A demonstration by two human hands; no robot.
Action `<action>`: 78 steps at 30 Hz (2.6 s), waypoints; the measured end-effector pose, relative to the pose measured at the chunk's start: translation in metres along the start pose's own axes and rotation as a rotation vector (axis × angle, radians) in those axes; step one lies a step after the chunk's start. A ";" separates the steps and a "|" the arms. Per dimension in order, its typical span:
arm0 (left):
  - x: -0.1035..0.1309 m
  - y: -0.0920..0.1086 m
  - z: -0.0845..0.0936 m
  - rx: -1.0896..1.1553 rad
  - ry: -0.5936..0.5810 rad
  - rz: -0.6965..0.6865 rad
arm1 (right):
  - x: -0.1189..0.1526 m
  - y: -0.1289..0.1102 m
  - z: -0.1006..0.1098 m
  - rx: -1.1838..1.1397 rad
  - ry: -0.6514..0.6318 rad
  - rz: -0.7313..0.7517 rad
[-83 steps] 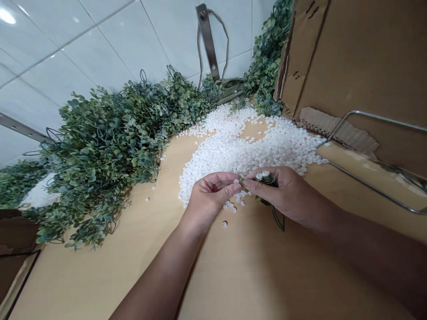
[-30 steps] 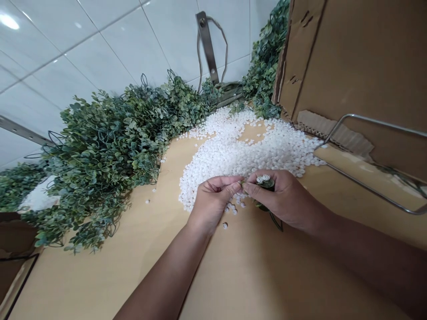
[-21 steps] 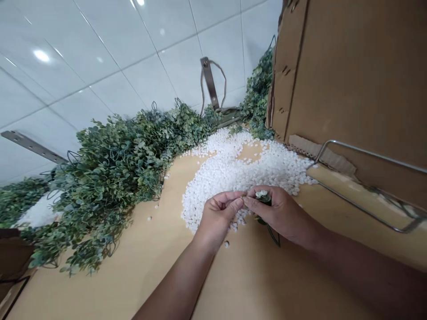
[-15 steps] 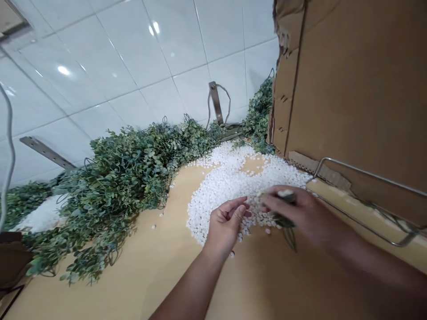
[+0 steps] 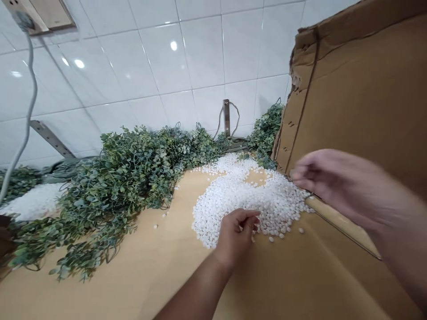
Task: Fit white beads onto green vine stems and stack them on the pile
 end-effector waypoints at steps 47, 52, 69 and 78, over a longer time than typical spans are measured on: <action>-0.004 -0.007 0.030 0.179 0.187 0.058 | 0.020 0.078 -0.097 -0.122 -0.370 -0.319; -0.005 -0.008 0.039 0.128 0.210 0.048 | 0.017 0.088 -0.088 -0.223 -0.264 -0.382; 0.021 0.008 0.011 -0.592 -0.703 0.140 | 0.010 0.082 -0.065 -0.287 -0.156 -0.404; 0.022 0.005 -0.002 -0.703 -0.762 0.004 | 0.013 0.079 -0.076 -0.301 -0.261 -0.352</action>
Point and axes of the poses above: each hand's wrist, its own x-axis away from the middle knuckle, its own z-axis out of the back of the hand, y = z × x, the point moved 9 cm from there along -x, towards the middle knuckle, and after that the axes turned 2 degrees about -y, right-handed, at the moved point
